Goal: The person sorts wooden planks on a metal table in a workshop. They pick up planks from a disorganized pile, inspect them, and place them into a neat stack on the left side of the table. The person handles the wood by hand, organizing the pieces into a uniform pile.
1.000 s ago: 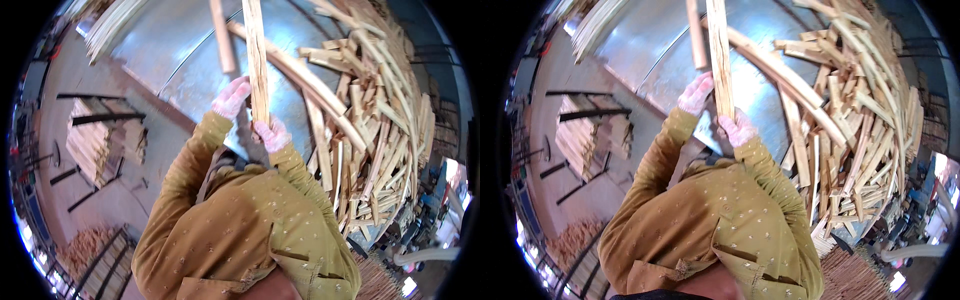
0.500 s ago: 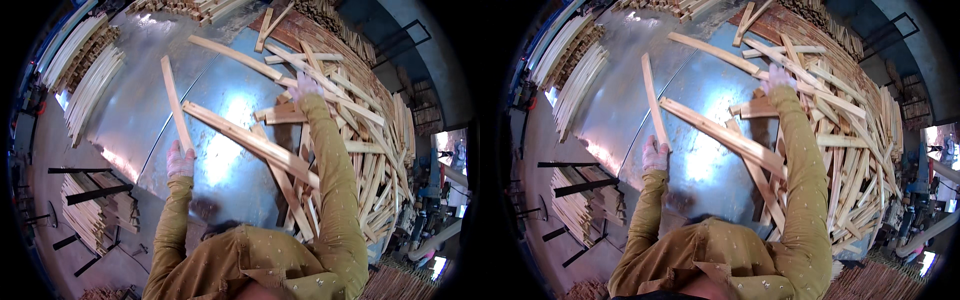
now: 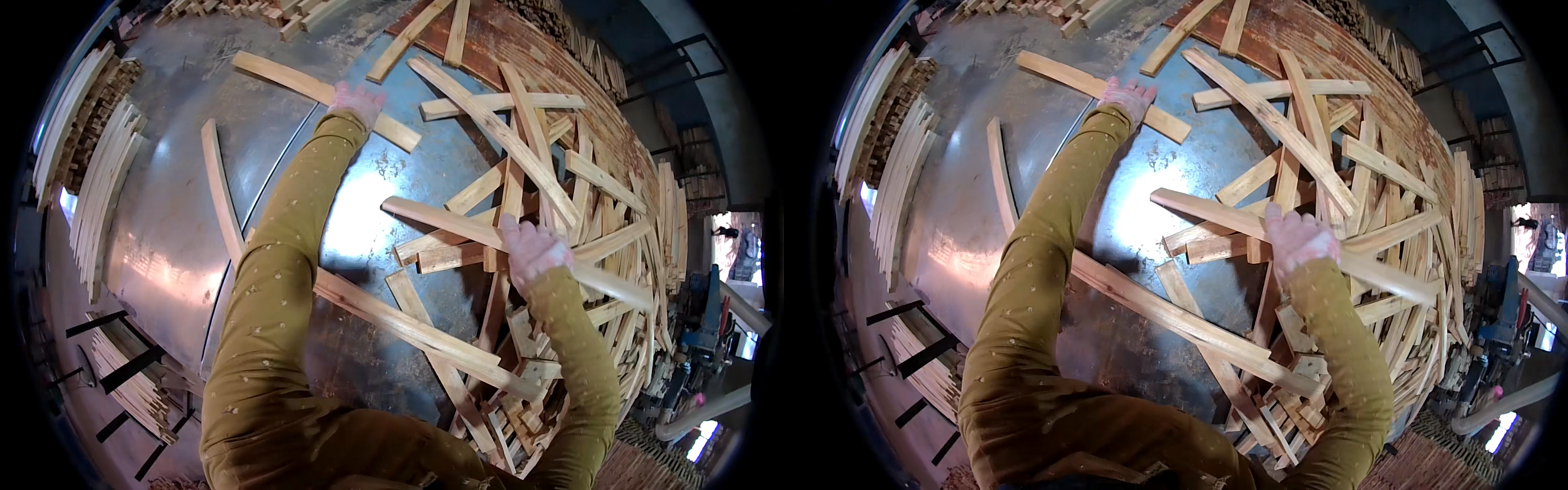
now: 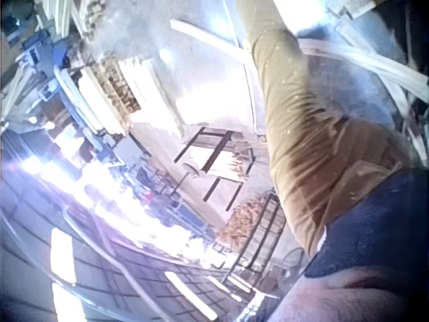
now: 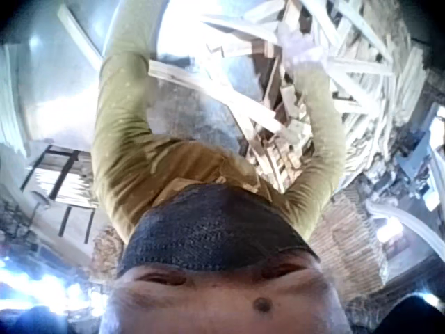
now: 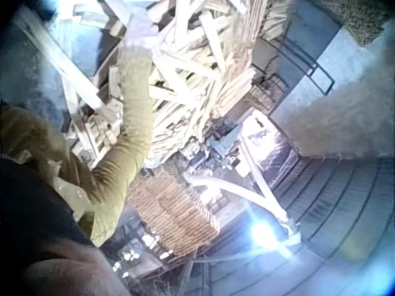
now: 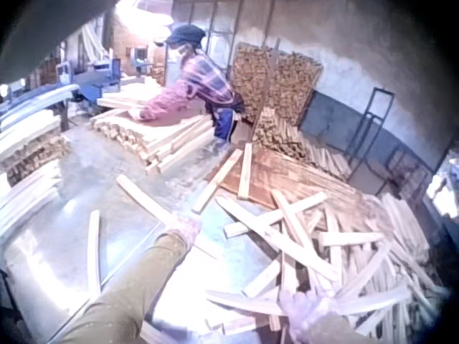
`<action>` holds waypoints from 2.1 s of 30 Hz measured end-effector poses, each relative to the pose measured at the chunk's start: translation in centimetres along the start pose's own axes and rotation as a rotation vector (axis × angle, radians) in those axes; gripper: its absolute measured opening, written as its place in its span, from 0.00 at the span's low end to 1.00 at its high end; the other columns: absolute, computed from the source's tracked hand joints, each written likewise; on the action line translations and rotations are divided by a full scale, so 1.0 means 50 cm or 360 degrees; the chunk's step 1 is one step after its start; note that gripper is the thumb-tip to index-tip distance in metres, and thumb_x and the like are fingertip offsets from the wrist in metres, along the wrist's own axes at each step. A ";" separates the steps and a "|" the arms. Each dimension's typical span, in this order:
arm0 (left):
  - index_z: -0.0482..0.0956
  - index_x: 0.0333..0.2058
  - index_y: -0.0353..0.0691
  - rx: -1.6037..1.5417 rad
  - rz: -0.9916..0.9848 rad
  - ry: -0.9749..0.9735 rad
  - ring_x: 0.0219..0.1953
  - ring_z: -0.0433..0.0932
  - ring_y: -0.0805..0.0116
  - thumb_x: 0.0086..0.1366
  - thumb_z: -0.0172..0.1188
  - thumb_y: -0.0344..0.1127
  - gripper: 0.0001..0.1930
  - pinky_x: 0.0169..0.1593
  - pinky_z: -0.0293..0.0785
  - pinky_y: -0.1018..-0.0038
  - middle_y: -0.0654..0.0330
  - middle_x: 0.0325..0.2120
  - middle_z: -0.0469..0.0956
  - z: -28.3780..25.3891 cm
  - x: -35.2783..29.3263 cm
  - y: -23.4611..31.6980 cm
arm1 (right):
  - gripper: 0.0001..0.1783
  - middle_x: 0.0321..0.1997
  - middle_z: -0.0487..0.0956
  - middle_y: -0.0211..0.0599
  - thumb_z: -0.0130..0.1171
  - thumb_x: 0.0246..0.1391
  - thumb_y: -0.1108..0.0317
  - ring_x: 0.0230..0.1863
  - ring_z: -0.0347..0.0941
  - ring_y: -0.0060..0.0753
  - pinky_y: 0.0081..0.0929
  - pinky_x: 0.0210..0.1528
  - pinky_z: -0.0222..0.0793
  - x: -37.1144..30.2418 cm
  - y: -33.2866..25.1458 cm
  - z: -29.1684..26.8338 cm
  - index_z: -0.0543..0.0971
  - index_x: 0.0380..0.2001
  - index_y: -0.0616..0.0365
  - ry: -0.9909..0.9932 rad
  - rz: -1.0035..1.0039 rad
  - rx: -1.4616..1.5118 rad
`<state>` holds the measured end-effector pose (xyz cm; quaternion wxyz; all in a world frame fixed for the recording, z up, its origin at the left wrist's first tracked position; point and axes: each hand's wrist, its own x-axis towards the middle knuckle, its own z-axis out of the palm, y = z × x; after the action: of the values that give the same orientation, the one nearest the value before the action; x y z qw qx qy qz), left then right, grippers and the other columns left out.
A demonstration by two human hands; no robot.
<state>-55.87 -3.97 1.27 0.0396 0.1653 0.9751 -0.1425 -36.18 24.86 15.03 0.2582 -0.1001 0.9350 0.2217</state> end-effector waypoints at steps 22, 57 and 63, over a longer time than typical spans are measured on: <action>0.72 0.46 0.32 -0.4518 0.0745 0.1014 0.34 0.76 0.51 0.62 0.46 0.46 0.23 0.41 0.73 0.53 0.49 0.36 0.77 -0.395 -0.527 -0.194 | 0.37 0.52 0.76 0.45 0.64 0.56 0.59 0.49 0.73 0.34 0.30 0.49 0.72 -0.321 -0.263 0.097 0.64 0.65 0.61 0.0404 -0.1022 0.2722; 0.66 0.53 0.36 -0.4364 -0.0626 -0.0250 0.32 0.78 0.62 0.60 0.61 0.28 0.23 0.33 0.81 0.66 0.55 0.36 0.75 0.043 -1.029 0.040 | 0.27 0.49 0.78 0.47 0.63 0.49 0.53 0.53 0.74 0.50 0.48 0.55 0.70 -0.365 -0.336 0.180 0.72 0.49 0.58 0.0884 0.0482 0.0260; 0.64 0.58 0.38 -0.3955 -0.0806 0.0120 0.36 0.78 0.66 0.61 0.63 0.30 0.27 0.36 0.80 0.70 0.57 0.40 0.75 0.090 -1.056 -0.033 | 0.39 0.51 0.78 0.53 0.52 0.58 0.43 0.52 0.75 0.55 0.50 0.54 0.70 -0.252 -0.331 0.196 0.60 0.68 0.50 0.0459 0.0418 0.0712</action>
<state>-6.56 -23.20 3.97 0.1115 -0.1695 0.4560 0.8665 -16.23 15.74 8.13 0.1074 0.0506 0.9926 0.0250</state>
